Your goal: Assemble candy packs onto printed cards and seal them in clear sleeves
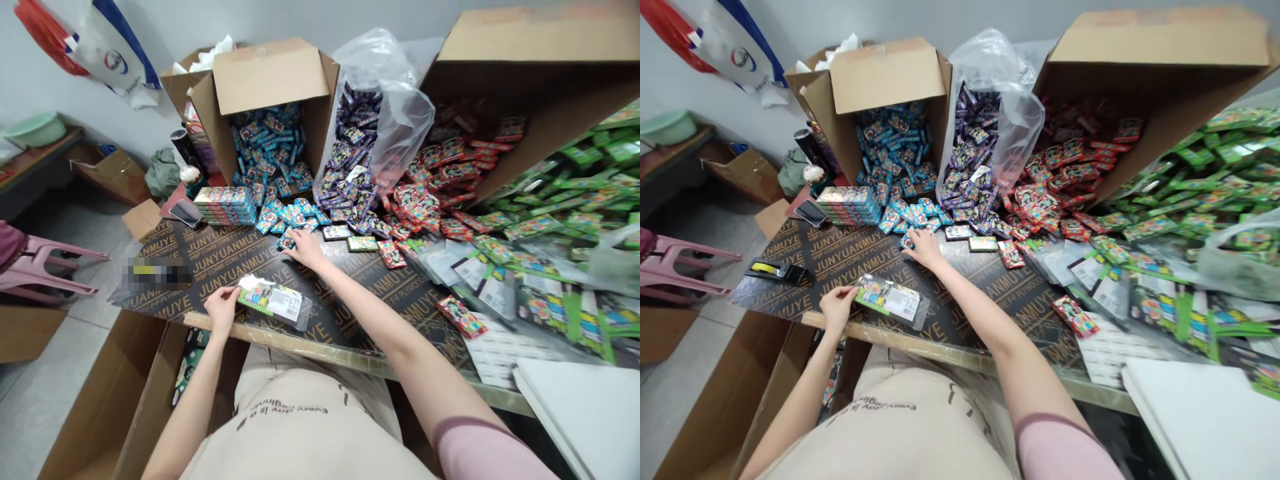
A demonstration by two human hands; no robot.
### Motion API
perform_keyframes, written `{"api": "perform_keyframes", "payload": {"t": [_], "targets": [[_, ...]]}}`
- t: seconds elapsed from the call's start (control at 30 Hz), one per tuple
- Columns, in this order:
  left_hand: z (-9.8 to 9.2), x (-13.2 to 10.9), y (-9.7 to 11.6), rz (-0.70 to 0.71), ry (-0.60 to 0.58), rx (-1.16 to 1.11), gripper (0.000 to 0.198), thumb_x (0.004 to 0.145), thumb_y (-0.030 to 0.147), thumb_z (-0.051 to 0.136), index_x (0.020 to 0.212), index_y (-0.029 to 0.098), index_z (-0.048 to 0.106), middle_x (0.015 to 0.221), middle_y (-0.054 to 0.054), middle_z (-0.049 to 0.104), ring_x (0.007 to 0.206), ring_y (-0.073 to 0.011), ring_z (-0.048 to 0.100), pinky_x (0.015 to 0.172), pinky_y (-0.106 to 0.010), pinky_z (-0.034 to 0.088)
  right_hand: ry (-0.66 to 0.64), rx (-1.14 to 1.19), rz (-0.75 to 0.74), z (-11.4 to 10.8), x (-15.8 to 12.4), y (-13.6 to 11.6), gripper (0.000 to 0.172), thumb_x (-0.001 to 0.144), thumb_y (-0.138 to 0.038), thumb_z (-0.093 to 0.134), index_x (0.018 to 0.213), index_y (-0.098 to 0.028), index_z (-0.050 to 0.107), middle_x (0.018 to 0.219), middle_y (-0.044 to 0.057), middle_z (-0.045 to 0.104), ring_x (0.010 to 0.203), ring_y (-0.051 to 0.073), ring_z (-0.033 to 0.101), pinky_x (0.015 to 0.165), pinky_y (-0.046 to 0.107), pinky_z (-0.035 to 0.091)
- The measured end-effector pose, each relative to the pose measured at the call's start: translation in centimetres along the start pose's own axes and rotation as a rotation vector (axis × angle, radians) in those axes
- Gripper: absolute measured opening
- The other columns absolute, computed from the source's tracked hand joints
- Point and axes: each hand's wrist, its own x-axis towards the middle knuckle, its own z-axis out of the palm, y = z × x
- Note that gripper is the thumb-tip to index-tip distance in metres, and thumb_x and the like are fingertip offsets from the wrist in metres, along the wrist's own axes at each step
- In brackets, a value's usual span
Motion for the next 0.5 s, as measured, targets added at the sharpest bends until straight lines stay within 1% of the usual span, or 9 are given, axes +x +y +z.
{"api": "perform_keyframes", "payload": {"t": [0.07,0.13,0.17,0.23,0.3,0.33,0.4,0.47,0.5], "targets": [[-0.7,-0.1,-0.9,0.046,-0.013,0.106,0.013,0.065,0.028,0.077,0.075,0.023,0.071,0.073,-0.001,0.07,0.073,-0.0242,0.064,0.081,-0.042,0.051,-0.04,-0.113,-0.028,1.4,0.8,0.2,0.05,0.078,-0.03,0.069,0.123,-0.011,0.058,0.121,0.021,0.06,0.112,0.035,0.053,0.096,0.048,0.04],[-0.5,-0.1,-0.3,0.165,-0.133,0.267,0.025,0.068,0.03,0.075,0.091,0.022,0.071,0.1,-0.007,0.071,0.098,-0.03,0.063,0.094,-0.048,0.046,-0.056,-0.13,-0.043,1.6,0.9,0.1,0.039,0.085,-0.024,0.057,0.121,-0.01,0.058,0.119,0.021,0.061,0.11,0.033,0.055,0.095,0.043,0.042],[-0.1,-0.1,0.4,0.248,-0.263,0.338,0.034,0.07,0.032,0.074,0.102,0.022,0.069,0.114,-0.01,0.067,0.11,-0.0314,0.059,0.099,-0.05,0.042,-0.044,-0.121,-0.032,1.4,0.7,0.2,0.037,0.088,-0.022,0.05,0.122,-0.01,0.057,0.117,0.02,0.062,0.109,0.031,0.055,0.095,0.041,0.042],[1.3,-0.3,1.8,0.42,-0.61,0.417,0.055,0.07,0.036,0.074,0.122,0.023,0.06,0.135,-0.013,0.055,0.127,-0.0318,0.047,0.108,-0.053,0.033,0.035,-0.064,0.034,0.3,-0.4,1.0,0.038,0.093,-0.021,0.038,0.126,-0.012,0.055,0.115,0.017,0.063,0.108,0.028,0.057,0.095,0.04,0.042],[2.9,-0.6,2.9,0.568,-0.916,0.459,0.078,0.065,0.038,0.078,0.135,0.026,0.047,0.146,-0.013,0.043,0.137,-0.032,0.035,0.113,-0.056,0.022,0.084,0.05,0.133,-1.2,-2.4,2.6,0.039,0.094,-0.025,0.036,0.126,-0.016,0.056,0.111,0.014,0.065,0.104,0.027,0.059,0.093,0.04,0.044],[3.7,-0.8,3.2,0.623,-1.013,0.485,0.086,0.063,0.039,0.08,0.139,0.027,0.041,0.148,-0.013,0.04,0.138,-0.0323,0.032,0.113,-0.057,0.018,0.076,0.108,0.181,-1.9,-3.8,3.5,0.037,0.093,-0.027,0.039,0.123,-0.018,0.059,0.108,0.013,0.066,0.102,0.027,0.06,0.091,0.041,0.045],[5.1,-1.3,3.5,0.693,-1.113,0.534,0.092,0.062,0.038,0.081,0.142,0.027,0.036,0.146,-0.015,0.042,0.136,-0.0328,0.034,0.113,-0.058,0.016,0.007,0.17,0.248,-3.2,-7.1,5.1,0.034,0.09,-0.031,0.046,0.115,-0.019,0.064,0.103,0.012,0.067,0.098,0.027,0.062,0.088,0.042,0.047],[5.9,-1.5,3.7,0.729,-1.145,0.569,0.091,0.064,0.036,0.079,0.143,0.023,0.036,0.138,-0.016,0.048,0.128,-0.0328,0.042,0.109,-0.054,0.025,-0.016,0.163,0.296,-4.3,-10.6,6.0,0.035,0.086,-0.036,0.053,0.114,-0.017,0.064,0.107,0.014,0.066,0.101,0.029,0.062,0.089,0.045,0.047],[6.2,-1.5,3.8,0.739,-1.143,0.584,0.089,0.065,0.036,0.078,0.143,0.022,0.037,0.134,-0.017,0.05,0.124,-0.0329,0.045,0.106,-0.051,0.03,0.0,0.141,0.308,-4.7,-12.2,6.2,0.041,0.084,-0.039,0.057,0.117,-0.017,0.062,0.114,0.016,0.064,0.107,0.031,0.059,0.092,0.047,0.045]]}}
